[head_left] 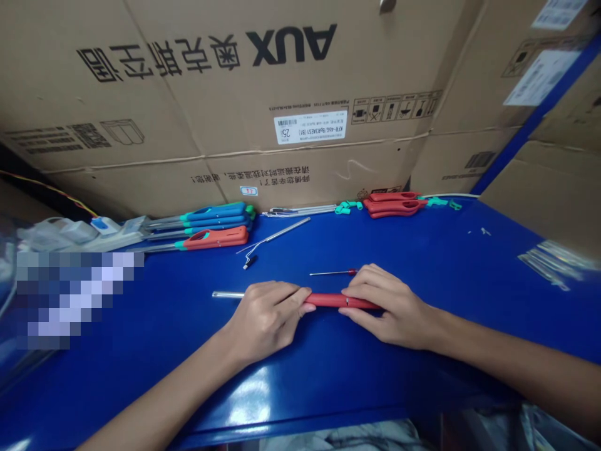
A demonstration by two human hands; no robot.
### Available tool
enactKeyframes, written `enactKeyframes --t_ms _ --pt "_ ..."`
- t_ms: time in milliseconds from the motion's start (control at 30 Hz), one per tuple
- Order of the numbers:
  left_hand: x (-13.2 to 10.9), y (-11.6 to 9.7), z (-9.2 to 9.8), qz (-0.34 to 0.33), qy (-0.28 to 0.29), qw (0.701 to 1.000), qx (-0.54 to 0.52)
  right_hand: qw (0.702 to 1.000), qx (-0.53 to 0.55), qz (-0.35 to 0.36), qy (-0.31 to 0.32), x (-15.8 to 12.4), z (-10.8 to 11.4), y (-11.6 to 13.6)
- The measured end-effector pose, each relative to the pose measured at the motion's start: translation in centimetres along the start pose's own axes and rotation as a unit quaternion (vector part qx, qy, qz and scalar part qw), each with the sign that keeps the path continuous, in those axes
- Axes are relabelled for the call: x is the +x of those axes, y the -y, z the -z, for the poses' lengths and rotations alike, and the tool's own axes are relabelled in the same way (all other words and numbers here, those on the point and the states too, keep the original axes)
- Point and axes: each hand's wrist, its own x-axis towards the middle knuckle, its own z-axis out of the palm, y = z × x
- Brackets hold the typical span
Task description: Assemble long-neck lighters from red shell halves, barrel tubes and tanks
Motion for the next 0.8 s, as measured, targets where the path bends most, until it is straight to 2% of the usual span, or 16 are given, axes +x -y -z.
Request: enactKeyframes --t_ms 233,333,433,567,700,800 --pt "0.0 -0.1 0.0 0.003 0.015 1.000 0.001 1.000 -0.002 -0.013 0.014 -0.2 0.0 0.4" --pt "0.8 0.0 0.1 0.025 0.084 0.996 0.000 0.999 -0.012 -0.021 0.024 -0.3 -0.1 0.0" --pt "2.4 0.1 0.0 0.045 0.165 0.985 0.011 1.000 -0.018 -0.023 0.007 -0.1 0.0 -0.5" --pt "4.0 0.3 -0.8 0.035 0.223 0.972 0.058 0.999 -0.038 -0.013 -0.012 0.2 0.6 -1.0" --pt "3.2 1.1 -1.4 0.055 0.219 0.968 0.113 0.998 -0.054 -0.013 -0.009 0.6 1.4 -2.1" --pt "2.1 1.5 -1.4 0.062 0.235 0.964 0.106 0.997 -0.070 -0.033 0.028 1.2 2.0 -2.7"
